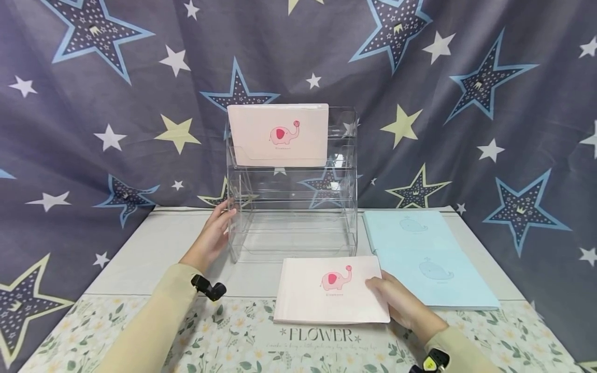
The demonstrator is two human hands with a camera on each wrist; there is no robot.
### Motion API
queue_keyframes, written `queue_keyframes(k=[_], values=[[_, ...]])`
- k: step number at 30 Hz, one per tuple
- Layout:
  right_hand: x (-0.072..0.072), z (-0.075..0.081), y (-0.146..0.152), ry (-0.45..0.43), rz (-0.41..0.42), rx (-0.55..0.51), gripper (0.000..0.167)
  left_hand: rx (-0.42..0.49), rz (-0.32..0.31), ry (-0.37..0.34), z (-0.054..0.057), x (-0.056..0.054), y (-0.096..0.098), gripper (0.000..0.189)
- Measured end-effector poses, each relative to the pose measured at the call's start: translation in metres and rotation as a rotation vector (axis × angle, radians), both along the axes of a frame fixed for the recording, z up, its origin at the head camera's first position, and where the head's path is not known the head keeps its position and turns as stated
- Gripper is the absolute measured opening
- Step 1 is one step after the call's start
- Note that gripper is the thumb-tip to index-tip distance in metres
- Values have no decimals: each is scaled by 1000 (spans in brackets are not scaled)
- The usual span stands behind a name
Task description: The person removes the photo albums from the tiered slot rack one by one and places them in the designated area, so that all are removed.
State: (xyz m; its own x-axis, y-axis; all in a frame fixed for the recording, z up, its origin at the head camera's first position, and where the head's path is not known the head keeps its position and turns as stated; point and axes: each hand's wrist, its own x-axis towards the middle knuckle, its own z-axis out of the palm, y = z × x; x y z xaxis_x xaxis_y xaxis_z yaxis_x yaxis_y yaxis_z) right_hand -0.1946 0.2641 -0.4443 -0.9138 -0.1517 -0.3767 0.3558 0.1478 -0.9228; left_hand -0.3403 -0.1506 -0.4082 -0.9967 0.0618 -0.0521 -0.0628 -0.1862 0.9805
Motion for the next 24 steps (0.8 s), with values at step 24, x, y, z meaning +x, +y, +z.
queue_keyframes(k=[24], values=[[-4,41,28,224,148,55,75,-11,8,-7,1,1,2,60]])
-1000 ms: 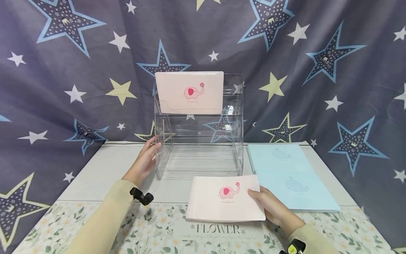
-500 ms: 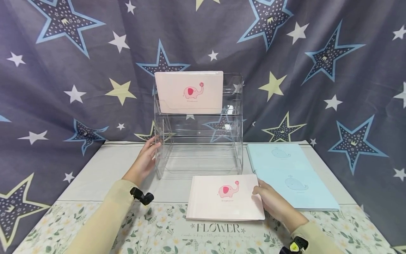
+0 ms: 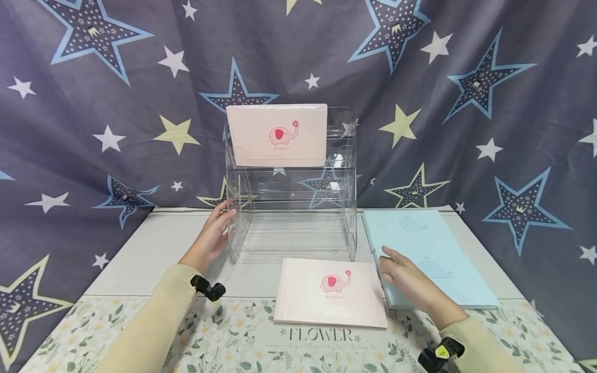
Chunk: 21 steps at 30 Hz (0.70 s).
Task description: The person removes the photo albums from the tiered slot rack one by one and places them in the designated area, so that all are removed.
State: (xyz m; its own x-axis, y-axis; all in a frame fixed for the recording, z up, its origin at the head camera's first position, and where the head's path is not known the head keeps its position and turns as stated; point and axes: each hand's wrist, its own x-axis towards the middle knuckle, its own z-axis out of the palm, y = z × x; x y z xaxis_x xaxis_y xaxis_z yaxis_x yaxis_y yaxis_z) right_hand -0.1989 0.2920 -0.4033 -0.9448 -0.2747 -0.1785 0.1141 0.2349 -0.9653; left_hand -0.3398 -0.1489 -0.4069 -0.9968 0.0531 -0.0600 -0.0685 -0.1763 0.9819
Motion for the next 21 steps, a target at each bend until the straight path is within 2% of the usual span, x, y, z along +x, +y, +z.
queue_keyframes(k=[6,10,13,18,21], values=[[-8,10,0,165,1,-34,63,3,-3,5,0,0,-1,61],[-18,18,-7,298,5,-69,55,11,1,8,0,-1,-1,59],[-26,26,-14,383,-4,-57,53,6,0,9,0,-1,-2,60],[-42,46,-27,469,-24,-24,52,14,1,7,-1,-2,-2,60],[-54,59,-34,517,-41,-41,50,27,0,7,-3,-3,-1,59]])
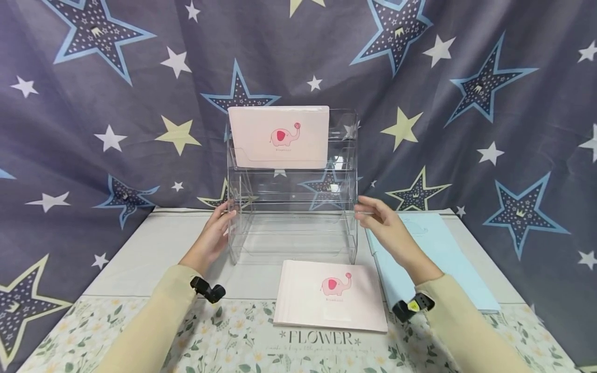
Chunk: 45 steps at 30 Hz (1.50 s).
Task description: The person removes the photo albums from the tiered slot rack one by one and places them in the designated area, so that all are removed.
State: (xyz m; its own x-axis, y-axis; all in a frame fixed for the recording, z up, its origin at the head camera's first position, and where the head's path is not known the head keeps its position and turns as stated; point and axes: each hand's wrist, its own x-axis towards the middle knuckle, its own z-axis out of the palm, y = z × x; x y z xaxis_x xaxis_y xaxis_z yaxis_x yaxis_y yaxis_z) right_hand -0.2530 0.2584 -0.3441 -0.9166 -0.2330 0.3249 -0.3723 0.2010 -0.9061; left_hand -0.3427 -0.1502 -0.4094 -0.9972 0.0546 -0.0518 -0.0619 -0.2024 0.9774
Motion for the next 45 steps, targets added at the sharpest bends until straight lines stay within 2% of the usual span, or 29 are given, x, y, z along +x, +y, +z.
queue_keyframes(k=[7,21,26,29,33,40,42,45], values=[[-30,33,-13,45,-42,-84,51,-10,-5,12,-1,0,0,60],[-91,81,-43,32,-102,21,59,-14,-16,31,-2,0,-1,61],[-110,93,-53,27,-117,-44,61,-6,-18,39,-5,0,-1,60],[-118,101,-59,17,-154,-40,64,-2,-19,46,-4,0,-1,59],[-126,110,-64,-8,-161,-52,71,3,-17,43,-3,0,-1,59],[-140,112,-75,-26,-101,-178,76,-1,-13,29,-3,0,-3,59],[-142,111,-79,-29,-105,-199,74,-2,-17,26,-3,0,-3,59],[-145,111,-85,-9,-154,-237,66,6,-18,28,-3,0,-3,59]])
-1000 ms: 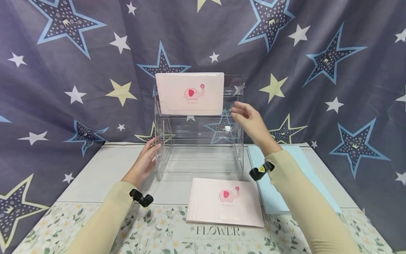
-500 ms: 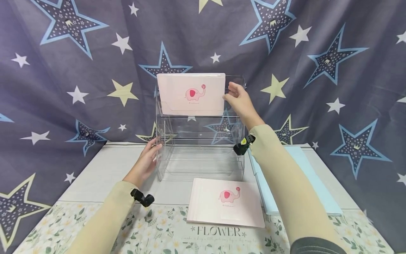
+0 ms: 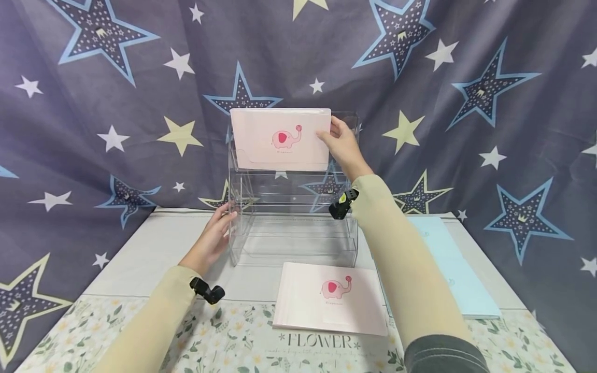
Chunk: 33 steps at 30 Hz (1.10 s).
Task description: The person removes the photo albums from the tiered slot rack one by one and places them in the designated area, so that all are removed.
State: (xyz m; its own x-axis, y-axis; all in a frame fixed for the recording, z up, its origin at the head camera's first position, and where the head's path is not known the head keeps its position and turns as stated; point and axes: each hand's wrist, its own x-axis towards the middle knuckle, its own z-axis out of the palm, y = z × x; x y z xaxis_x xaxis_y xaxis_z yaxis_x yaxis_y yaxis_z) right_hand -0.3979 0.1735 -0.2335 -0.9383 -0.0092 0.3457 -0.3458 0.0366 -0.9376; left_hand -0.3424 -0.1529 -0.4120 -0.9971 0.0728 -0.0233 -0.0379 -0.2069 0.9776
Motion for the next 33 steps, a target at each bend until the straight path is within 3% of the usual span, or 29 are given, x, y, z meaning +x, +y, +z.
queue_keyframes(k=[6,9,14,20,26,33], values=[[-2,-3,-7,11,-124,92,40,-1,9,-11,2,2,0,59],[-2,-4,-9,16,-62,118,37,3,12,-15,3,2,1,59],[-3,-7,-11,-2,71,74,45,15,9,1,4,1,0,59],[-2,-11,-10,-45,94,63,46,-3,-1,7,3,1,-2,59],[-8,-17,-8,5,108,52,41,-43,8,0,4,0,0,61],[-8,-22,-9,43,85,39,41,-19,2,6,3,0,1,59]])
